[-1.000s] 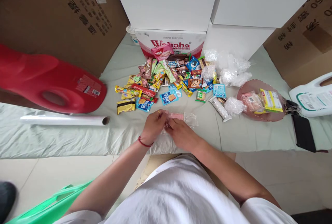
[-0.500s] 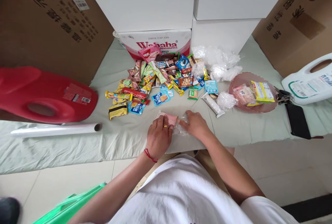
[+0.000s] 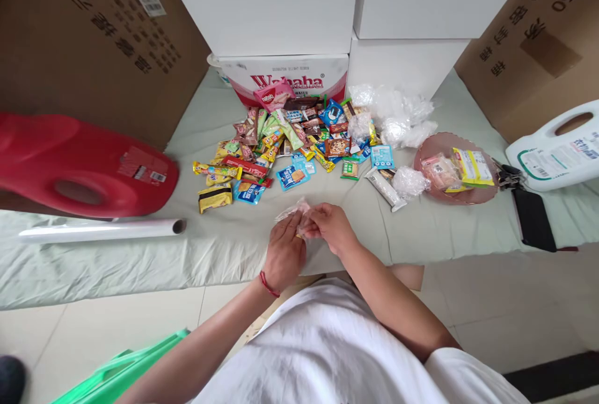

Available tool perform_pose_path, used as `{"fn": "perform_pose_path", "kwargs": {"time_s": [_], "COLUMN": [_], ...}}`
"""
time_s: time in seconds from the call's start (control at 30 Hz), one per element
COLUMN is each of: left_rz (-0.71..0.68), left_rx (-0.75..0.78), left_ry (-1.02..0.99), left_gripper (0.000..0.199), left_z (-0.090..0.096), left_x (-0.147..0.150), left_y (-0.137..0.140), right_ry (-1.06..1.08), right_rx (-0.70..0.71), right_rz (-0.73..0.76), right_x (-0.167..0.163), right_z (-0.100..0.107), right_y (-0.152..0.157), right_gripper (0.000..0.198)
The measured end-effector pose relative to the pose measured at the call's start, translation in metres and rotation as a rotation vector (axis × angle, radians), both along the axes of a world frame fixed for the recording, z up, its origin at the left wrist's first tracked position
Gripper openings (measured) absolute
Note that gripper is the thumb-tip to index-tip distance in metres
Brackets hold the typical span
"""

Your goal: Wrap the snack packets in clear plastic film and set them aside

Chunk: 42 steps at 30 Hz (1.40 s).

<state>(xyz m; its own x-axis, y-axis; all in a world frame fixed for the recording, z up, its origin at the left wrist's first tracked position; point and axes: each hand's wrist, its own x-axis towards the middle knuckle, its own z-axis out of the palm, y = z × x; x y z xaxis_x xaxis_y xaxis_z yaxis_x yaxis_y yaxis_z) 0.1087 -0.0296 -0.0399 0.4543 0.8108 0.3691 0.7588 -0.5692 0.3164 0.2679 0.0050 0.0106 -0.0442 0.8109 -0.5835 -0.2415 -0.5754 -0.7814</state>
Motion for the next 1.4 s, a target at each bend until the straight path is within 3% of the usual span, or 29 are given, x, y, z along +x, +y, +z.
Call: {"fn": "perform_pose_path", "kwargs": {"time_s": [0.13,0.33,0.43,0.5,0.63,0.7,0.77,0.9,0.97,1.03,1.1,1.23,1.33,1.4], "left_rz": [-0.099,-0.258,-0.259,-0.25,-0.182,-0.129,-0.092,-0.065,-0.033,-0.014,-0.022,-0.079,-0.087,-0.034], "left_rx": [-0.063,-0.052,-0.034,-0.024,-0.107,-0.231,-0.436,-0.941,-1.106,-1.204,-1.245,-1.252,-1.108,-0.985], "left_ry": [-0.252,0.026,0.097,0.121,0.021,-0.139,-0.379,-0.962,-1.164,-1.244,-1.242,-1.118,-0.951,-0.877], "left_gripper": [0.074,0.063,0.056,0.052,0.047,0.044,0.042,0.046,0.046,0.043,0.041,0.043,0.043,0.043], "left_z": [0.004,0.007,-0.001,-0.006,0.003,0.018,0.036,0.055,0.053,0.046,0.038,0.032,0.036,0.037], "left_x": [-0.017,-0.029,-0.036,-0.04,-0.042,-0.04,-0.036,-0.019,-0.007,0.009,0.028,0.067,0.079,0.076], "left_y": [0.006,0.014,0.022,0.03,0.047,0.054,0.057,0.05,0.043,0.036,0.031,0.027,0.032,0.037], "right_ry": [0.254,0.379,0.283,0.077,-0.354,-0.457,-0.419,-0.067,0.029,0.014,-0.102,-0.38,-0.594,-0.869], "right_rx": [0.035,0.008,0.029,0.142,0.574,0.753,0.821,0.651,0.54,0.486,0.461,0.401,0.371,0.384], "right_rz": [-0.119,-0.088,0.005,0.046,0.2,0.316,0.376,0.321,0.24,0.176,0.138,0.059,-0.057,-0.241], "right_x": [-0.002,0.015,0.038,0.055,0.068,0.062,0.052,0.032,0.03,0.032,0.038,0.064,0.111,0.159], "right_z": [-0.005,0.006,0.016,0.018,0.006,-0.005,-0.016,-0.022,-0.018,-0.012,-0.007,0.011,0.038,0.058], "right_y": [-0.01,-0.019,-0.023,-0.024,-0.015,-0.005,0.005,0.007,-0.001,-0.015,-0.03,-0.055,-0.061,-0.054], "right_gripper": [0.027,0.029,0.038,0.044,0.055,0.069,0.079,0.074,0.066,0.068,0.068,0.049,0.044,0.044]}}
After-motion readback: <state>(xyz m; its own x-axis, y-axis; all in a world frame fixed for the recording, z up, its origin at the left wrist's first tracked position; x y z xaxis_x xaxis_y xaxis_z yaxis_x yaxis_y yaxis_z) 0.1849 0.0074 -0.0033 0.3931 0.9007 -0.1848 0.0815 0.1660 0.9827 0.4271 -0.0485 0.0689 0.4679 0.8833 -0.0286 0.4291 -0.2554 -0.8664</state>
